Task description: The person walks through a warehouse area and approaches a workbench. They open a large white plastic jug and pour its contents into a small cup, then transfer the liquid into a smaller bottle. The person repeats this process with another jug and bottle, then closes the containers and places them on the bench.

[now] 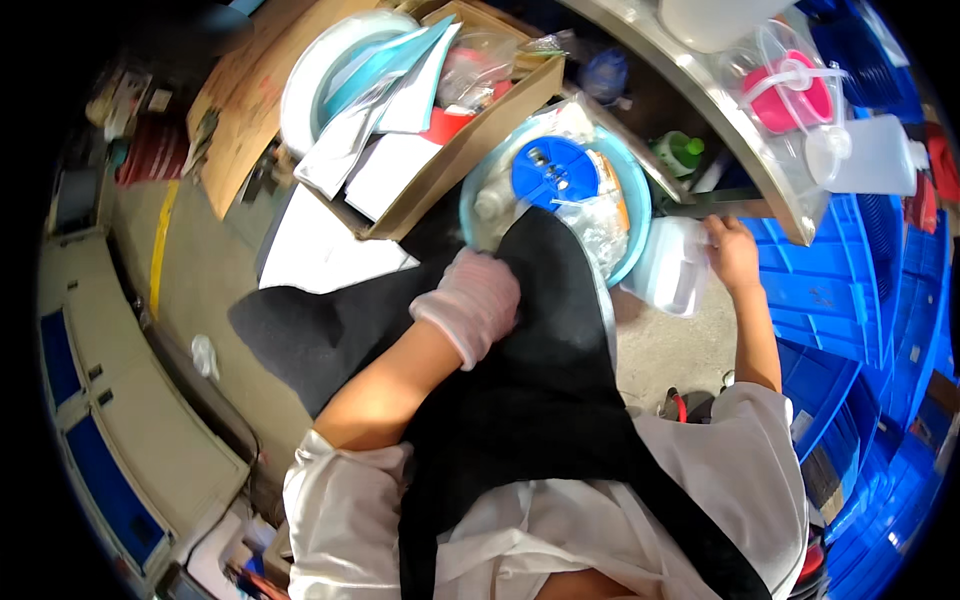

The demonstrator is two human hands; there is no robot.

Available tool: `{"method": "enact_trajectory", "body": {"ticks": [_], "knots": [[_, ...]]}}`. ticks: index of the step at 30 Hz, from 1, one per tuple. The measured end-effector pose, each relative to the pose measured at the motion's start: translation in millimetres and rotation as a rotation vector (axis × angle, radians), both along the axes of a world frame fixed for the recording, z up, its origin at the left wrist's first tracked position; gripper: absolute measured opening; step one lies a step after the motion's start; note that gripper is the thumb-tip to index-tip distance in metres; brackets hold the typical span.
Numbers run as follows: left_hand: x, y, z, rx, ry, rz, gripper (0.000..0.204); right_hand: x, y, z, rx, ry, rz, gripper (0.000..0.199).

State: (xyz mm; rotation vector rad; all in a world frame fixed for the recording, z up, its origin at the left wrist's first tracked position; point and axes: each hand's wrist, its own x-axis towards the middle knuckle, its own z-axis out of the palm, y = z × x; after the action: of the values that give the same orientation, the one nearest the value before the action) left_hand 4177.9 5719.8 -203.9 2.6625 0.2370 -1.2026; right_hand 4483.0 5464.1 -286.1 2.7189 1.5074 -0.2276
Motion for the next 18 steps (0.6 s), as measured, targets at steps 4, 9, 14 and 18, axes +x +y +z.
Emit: {"method": "enact_trajectory", "body": {"ticks": [4,9,14,18], "knots": [[-3,0,2,0.006,-0.13,-0.033,0.04,11,-7,1,0.012,-0.083,0.194,0.022],[-2,-3,6,0.075,-0.072,-0.094,0.042,14,-5,15,0.005,-0.213,0.426,0.016],[4,-2,-3,0.04,-0.135,-0.122,0.043,21,-13,13,-0.021,-0.13,0.46,0.021],[9,-2,0,0.004,-0.079,-0.12,0.042,10,-12,17,-0.003,-0.042,0.189,0.039]]}}
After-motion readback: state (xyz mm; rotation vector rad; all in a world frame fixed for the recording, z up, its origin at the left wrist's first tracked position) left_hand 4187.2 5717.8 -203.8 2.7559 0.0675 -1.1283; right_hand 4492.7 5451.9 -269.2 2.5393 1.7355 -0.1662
